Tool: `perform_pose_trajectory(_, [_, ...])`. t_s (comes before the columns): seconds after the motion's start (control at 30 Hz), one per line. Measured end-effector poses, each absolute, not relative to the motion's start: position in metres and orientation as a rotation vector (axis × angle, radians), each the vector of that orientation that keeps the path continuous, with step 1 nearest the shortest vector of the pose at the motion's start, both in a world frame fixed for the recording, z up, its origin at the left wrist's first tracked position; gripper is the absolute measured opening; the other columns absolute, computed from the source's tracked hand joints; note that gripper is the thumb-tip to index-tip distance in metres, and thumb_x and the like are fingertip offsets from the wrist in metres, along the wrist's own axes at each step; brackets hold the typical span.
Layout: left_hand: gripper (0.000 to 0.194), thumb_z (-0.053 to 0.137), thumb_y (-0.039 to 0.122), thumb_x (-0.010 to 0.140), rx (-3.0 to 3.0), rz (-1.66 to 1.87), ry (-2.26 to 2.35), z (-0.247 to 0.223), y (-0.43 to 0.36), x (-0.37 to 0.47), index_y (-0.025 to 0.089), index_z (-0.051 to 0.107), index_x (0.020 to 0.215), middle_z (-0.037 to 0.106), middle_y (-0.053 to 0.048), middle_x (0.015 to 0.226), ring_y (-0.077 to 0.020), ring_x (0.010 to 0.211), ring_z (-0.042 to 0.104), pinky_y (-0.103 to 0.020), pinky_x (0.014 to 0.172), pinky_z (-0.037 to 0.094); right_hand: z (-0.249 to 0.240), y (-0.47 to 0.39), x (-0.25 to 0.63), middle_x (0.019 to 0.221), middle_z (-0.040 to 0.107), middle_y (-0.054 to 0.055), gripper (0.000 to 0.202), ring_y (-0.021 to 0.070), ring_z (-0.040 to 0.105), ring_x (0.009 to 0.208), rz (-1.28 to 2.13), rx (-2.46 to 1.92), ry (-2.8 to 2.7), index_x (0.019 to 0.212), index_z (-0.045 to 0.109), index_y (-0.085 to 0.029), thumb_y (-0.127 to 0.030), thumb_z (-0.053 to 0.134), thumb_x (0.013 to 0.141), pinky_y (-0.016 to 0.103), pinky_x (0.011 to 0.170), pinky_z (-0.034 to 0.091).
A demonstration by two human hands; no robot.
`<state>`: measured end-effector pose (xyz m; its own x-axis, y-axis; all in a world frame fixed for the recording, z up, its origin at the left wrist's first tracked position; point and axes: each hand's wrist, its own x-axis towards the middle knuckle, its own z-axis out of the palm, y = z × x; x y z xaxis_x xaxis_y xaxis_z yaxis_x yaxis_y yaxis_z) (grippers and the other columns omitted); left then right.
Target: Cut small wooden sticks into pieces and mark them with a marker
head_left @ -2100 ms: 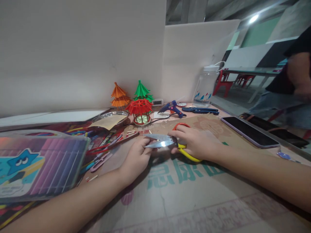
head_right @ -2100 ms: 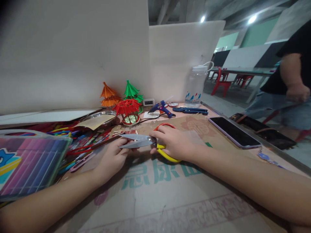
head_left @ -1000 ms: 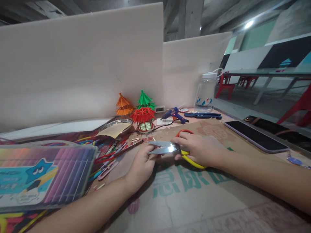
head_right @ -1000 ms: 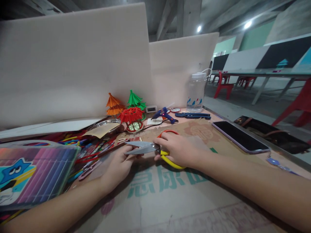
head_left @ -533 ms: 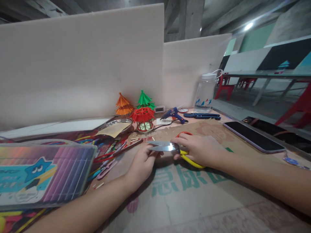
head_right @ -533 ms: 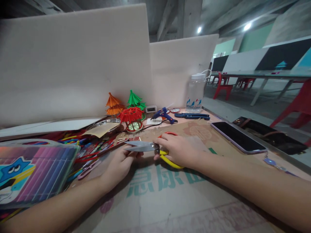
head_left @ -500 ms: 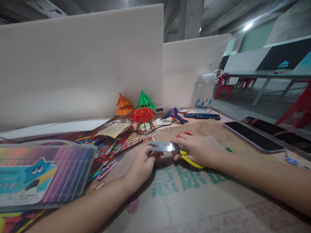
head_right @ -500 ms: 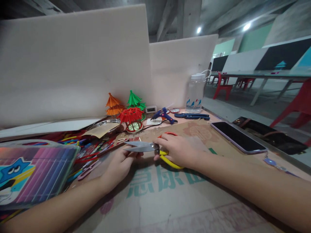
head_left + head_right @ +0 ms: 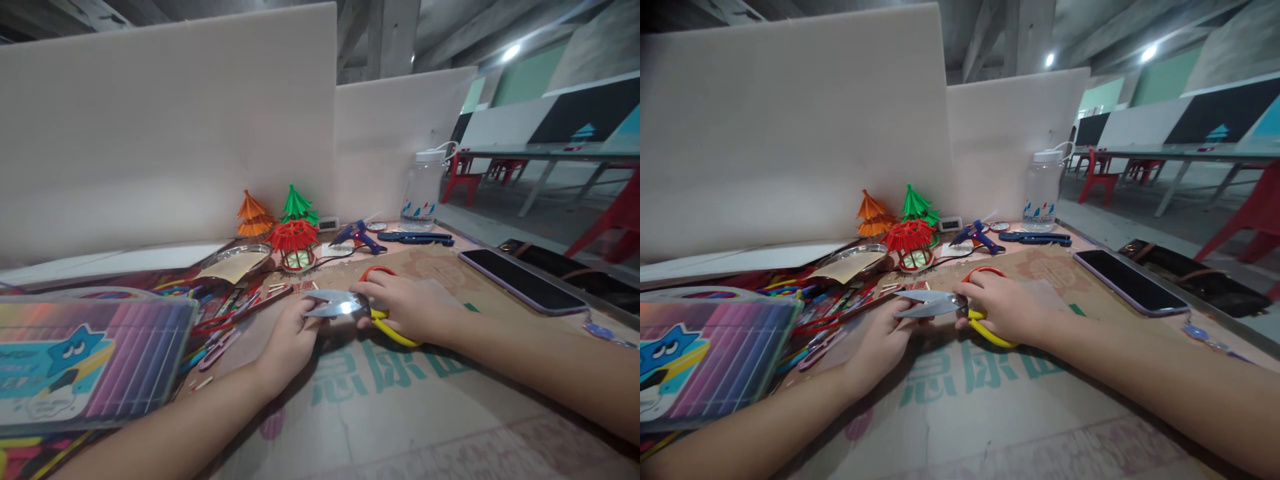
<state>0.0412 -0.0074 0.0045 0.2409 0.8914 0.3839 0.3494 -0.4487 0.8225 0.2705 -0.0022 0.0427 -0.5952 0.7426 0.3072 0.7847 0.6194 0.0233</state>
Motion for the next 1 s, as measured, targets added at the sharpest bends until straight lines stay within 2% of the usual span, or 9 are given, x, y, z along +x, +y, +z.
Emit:
perform_pose_trajectory(0.27, [0.02, 0.047, 0.015, 0.084, 1.972, 1.222, 1.086, -0.0021, -0.0035, 0.0396, 0.018, 0.066, 0.077, 0.069, -0.004, 0.08, -0.0187, 0.078, 0.064, -0.029, 0.076, 0.05, 0.0394, -0.0016, 0.2723, 0.105, 0.068, 0.008, 0.037, 0.0202, 0.065, 0.086, -0.203, -1.266, -2.572, 0.124, 0.066, -0.025, -0.038, 0.063, 0.09, 0.027, 0.064, 0.046])
perform_pose_trajectory(0.5, [0.018, 0.051, 0.011, 0.08, 1.954, 1.165, 1.154, 0.0023, -0.0064, 0.0399, 0.017, 0.068, 0.08, 0.071, -0.004, 0.085, -0.0186, 0.08, 0.063, -0.028, 0.078, 0.049, 0.0408, -0.0009, 0.272, 0.112, 0.066, 0.013, 0.043, 0.0234, 0.064, 0.094, -0.229, -1.208, -2.573, 0.126, 0.065, -0.02, -0.042, 0.065, 0.089, 0.031, 0.07, 0.05])
perform_pose_trajectory(0.63, [0.017, 0.051, 0.013, 0.081, 1.953, 1.17, 1.133, 0.0036, -0.0056, 0.04, 0.017, 0.067, 0.079, 0.07, -0.004, 0.082, -0.0189, 0.079, 0.064, -0.028, 0.075, 0.049, 0.0407, -0.0002, 0.2712, 0.109, 0.067, 0.013, 0.042, 0.0232, 0.064, 0.093, -0.214, -1.21, -2.578, 0.125, 0.066, -0.02, -0.041, 0.065, 0.089, 0.03, 0.07, 0.05])
perform_pose_trajectory(0.87, [0.02, 0.048, 0.017, 0.085, 1.981, 1.207, 1.096, 0.0001, -0.0038, 0.0398, 0.018, 0.065, 0.076, 0.069, -0.005, 0.08, -0.0193, 0.079, 0.064, -0.029, 0.075, 0.05, 0.0419, -0.0023, 0.27, 0.106, 0.068, 0.009, 0.038, 0.0207, 0.065, 0.088, -0.22, -1.293, -2.576, 0.124, 0.066, -0.024, -0.036, 0.066, 0.088, 0.026, 0.064, 0.046])
perform_pose_trajectory(1.0, [0.021, 0.046, 0.017, 0.086, 1.983, 1.21, 1.094, -0.0007, -0.004, 0.0395, 0.018, 0.065, 0.075, 0.068, -0.004, 0.079, -0.0185, 0.077, 0.063, -0.029, 0.074, 0.05, 0.0409, -0.0024, 0.2718, 0.106, 0.068, 0.006, 0.036, 0.0195, 0.065, 0.086, -0.211, -1.304, -2.563, 0.123, 0.066, -0.027, -0.04, 0.064, 0.089, 0.025, 0.061, 0.044])
